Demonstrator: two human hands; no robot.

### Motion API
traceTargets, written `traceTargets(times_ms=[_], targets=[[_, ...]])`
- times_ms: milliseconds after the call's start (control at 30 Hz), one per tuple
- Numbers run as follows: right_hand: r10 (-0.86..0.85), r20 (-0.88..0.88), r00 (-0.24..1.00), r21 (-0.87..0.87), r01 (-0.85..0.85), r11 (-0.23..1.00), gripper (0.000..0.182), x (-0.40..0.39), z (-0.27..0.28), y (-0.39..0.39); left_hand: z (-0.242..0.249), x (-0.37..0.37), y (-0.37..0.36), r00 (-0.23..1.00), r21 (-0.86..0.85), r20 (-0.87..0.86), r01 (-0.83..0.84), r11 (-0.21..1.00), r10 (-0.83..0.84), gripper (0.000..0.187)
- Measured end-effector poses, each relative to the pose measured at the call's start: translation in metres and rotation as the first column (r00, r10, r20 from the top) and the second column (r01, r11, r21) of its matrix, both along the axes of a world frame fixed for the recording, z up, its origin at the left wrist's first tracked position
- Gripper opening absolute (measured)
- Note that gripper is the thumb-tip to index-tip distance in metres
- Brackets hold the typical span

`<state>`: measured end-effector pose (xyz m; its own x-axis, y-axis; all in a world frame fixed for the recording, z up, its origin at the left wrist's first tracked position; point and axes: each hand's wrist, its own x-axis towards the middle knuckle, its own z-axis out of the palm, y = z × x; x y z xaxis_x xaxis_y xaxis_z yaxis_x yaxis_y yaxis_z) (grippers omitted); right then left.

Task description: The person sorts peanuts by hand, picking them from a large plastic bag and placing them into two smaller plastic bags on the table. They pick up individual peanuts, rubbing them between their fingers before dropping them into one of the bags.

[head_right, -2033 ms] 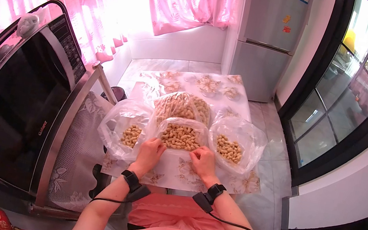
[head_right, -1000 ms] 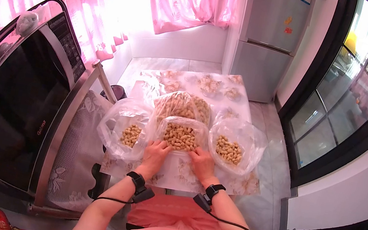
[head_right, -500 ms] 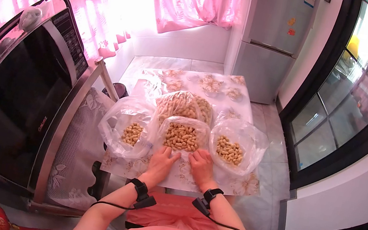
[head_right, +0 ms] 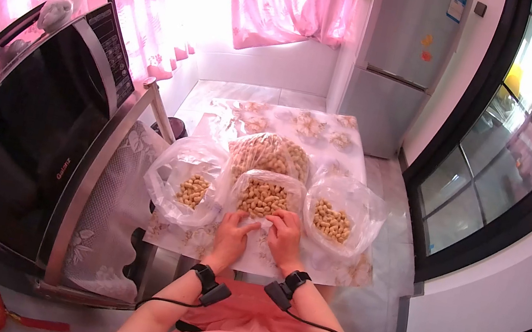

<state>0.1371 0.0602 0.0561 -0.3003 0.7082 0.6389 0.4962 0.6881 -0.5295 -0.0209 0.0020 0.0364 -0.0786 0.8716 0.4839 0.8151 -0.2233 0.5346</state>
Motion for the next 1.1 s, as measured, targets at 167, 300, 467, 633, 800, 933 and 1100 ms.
traceTargets(times_ms=[167, 300, 467, 633, 800, 933, 1100], targets=[[-0.064, -0.261, 0.963, -0.013, 0.063, 0.998, 0.019, -0.017, -0.006, 0.013, -0.005, -0.006, 0.003, 0.991, 0.075, 0.132, 0.026, 0.997, -0.036, 0.031], [-0.03, -0.283, 0.959, 0.014, 0.035, 0.999, 0.018, -0.016, -0.007, 0.011, 0.01, -0.004, 0.003, 0.972, 0.113, 0.232, 0.016, 0.994, -0.042, 0.025], [-0.043, -0.29, 0.956, -0.046, 0.031, 0.998, 0.018, -0.016, -0.011, 0.01, 0.021, 0.008, 0.034, 0.742, 0.146, 0.66, 0.022, 0.989, -0.114, 0.012], [-0.104, -0.255, 0.961, -0.036, 0.099, 0.994, 0.017, -0.016, -0.011, 0.012, -0.003, 0.007, 0.046, 0.805, 0.147, 0.588, -0.018, 0.989, -0.073, 0.01], [-0.108, -0.216, 0.97, -0.032, 0.104, 0.994, 0.018, -0.018, -0.013, 0.012, -0.014, 0.003, 0.05, 0.807, 0.051, 0.587, -0.108, 0.993, 0.057, 0.008], [-0.163, -0.209, 0.964, -0.058, 0.154, 0.986, 0.016, -0.018, -0.018, 0.014, -0.011, 0.005, 0.05, 0.819, 0.049, 0.569, -0.116, 0.992, 0.067, 0.008], [-0.165, -0.202, 0.965, -0.125, 0.141, 0.982, 0.021, -0.019, -0.02, 0.013, -0.011, 0.004, 0.051, 0.855, 0.103, 0.515, -0.135, 0.985, 0.063, 0.009]])
